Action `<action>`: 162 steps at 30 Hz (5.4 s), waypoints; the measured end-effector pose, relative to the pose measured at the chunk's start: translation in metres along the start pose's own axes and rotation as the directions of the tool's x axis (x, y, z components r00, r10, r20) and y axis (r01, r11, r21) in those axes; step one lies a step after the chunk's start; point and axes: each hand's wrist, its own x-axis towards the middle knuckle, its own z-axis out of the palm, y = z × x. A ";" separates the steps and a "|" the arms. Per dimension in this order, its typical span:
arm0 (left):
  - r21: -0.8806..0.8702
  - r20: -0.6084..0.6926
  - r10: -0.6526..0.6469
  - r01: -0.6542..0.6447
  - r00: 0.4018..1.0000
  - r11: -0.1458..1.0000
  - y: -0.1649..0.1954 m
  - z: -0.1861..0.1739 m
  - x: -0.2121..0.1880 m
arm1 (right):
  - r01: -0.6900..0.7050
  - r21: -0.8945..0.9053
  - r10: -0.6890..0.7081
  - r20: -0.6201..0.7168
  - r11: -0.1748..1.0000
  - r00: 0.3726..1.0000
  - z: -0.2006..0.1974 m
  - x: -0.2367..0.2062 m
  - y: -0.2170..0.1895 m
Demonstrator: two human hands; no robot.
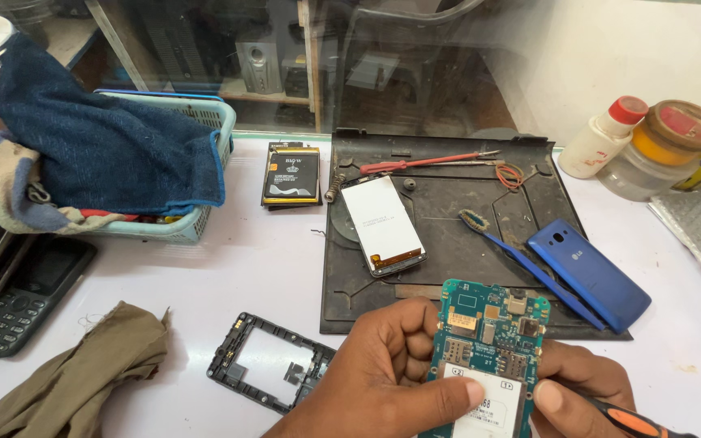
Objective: The person uses a screwdriver to remove screws from a smartphone motherboard, then detaches a small component and the display assembly. The person handles the motherboard, display, and screwdriver throughout the clip.
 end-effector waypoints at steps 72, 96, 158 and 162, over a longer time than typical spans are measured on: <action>-0.035 -0.008 -0.030 0.030 1.000 0.999 0.003 0.003 -0.003 | -0.018 0.072 0.009 0.132 0.997 0.991 0.015 0.001 -0.008; -0.058 0.001 -0.035 0.035 0.999 0.998 0.003 0.003 -0.003 | -0.012 0.078 0.005 0.087 0.997 0.996 0.013 -0.002 -0.006; -0.047 0.007 -0.001 0.001 1.000 0.999 -0.001 0.001 -0.003 | 0.000 0.072 -0.003 0.042 0.997 0.999 0.022 -0.004 -0.008; -0.036 0.016 0.003 -0.002 1.000 0.999 -0.001 0.000 -0.003 | -0.006 0.096 0.002 0.047 0.995 0.999 0.020 -0.004 -0.006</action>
